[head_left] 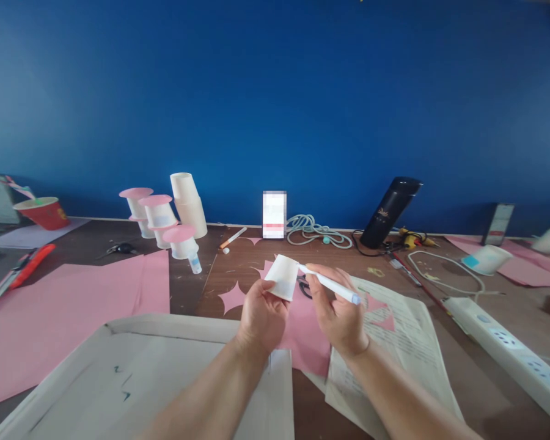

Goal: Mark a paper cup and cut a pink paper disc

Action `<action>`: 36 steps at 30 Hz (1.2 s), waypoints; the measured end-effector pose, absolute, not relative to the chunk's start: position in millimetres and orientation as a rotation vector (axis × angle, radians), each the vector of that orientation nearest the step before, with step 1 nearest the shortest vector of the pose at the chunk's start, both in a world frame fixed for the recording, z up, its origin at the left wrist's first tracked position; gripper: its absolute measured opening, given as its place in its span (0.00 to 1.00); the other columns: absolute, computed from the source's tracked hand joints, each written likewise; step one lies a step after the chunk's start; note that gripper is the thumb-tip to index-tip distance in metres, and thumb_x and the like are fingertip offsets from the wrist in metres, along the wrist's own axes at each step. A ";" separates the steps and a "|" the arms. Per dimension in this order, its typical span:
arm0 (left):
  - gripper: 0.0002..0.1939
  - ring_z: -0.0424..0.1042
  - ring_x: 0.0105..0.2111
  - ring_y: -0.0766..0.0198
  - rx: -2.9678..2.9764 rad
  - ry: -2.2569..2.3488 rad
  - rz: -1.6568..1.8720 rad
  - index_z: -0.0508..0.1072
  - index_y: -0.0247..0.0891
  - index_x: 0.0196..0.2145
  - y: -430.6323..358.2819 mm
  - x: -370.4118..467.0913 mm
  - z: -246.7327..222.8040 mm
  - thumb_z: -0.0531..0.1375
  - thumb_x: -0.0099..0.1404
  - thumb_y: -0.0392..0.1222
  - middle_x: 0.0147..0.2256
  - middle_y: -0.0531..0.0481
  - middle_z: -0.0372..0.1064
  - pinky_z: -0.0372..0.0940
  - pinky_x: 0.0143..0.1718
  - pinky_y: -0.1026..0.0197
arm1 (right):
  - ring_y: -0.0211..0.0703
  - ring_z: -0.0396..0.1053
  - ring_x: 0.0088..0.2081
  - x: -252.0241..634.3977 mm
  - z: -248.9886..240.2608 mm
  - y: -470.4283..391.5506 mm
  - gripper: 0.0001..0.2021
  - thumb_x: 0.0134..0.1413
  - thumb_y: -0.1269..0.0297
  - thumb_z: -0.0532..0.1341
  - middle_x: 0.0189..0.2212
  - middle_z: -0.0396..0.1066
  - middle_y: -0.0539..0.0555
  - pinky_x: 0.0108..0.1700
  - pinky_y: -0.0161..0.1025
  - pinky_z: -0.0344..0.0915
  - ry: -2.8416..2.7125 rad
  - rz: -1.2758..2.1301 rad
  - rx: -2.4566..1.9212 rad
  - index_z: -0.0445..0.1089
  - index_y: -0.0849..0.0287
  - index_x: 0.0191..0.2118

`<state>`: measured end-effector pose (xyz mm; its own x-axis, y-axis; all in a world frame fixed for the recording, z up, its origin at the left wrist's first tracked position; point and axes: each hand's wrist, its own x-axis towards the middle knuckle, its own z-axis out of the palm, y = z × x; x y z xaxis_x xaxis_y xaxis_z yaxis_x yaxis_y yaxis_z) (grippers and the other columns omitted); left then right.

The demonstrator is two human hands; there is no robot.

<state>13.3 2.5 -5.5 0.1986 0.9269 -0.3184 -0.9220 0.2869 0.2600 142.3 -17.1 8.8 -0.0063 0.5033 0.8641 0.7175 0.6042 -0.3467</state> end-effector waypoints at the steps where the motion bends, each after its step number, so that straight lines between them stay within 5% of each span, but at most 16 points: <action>1: 0.13 0.75 0.39 0.60 0.013 0.455 1.291 0.73 0.32 0.38 2.2 13.4 -5.3 0.56 0.53 0.29 0.37 0.42 0.75 0.69 0.39 0.63 | 0.43 0.71 0.39 142.1 8.4 -16.8 0.09 0.56 0.72 0.60 0.37 0.76 0.54 0.44 0.43 0.66 -1.665 -0.229 -1.026 0.70 0.58 0.44; 36: 0.12 0.73 0.34 0.62 0.002 0.516 1.254 0.73 0.32 0.35 1.1 11.6 -3.6 0.57 0.51 0.29 0.36 0.42 0.74 0.68 0.33 0.64 | 0.44 0.73 0.37 140.2 7.1 -16.3 0.08 0.59 0.69 0.59 0.36 0.77 0.53 0.44 0.45 0.65 -1.701 -0.263 -1.075 0.70 0.56 0.43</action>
<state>11.6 1.1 -3.6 0.2134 0.9038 -0.3709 -0.9030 0.3274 0.2782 140.2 -16.3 7.1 -0.0375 0.5238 0.8510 0.7567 0.5712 -0.3182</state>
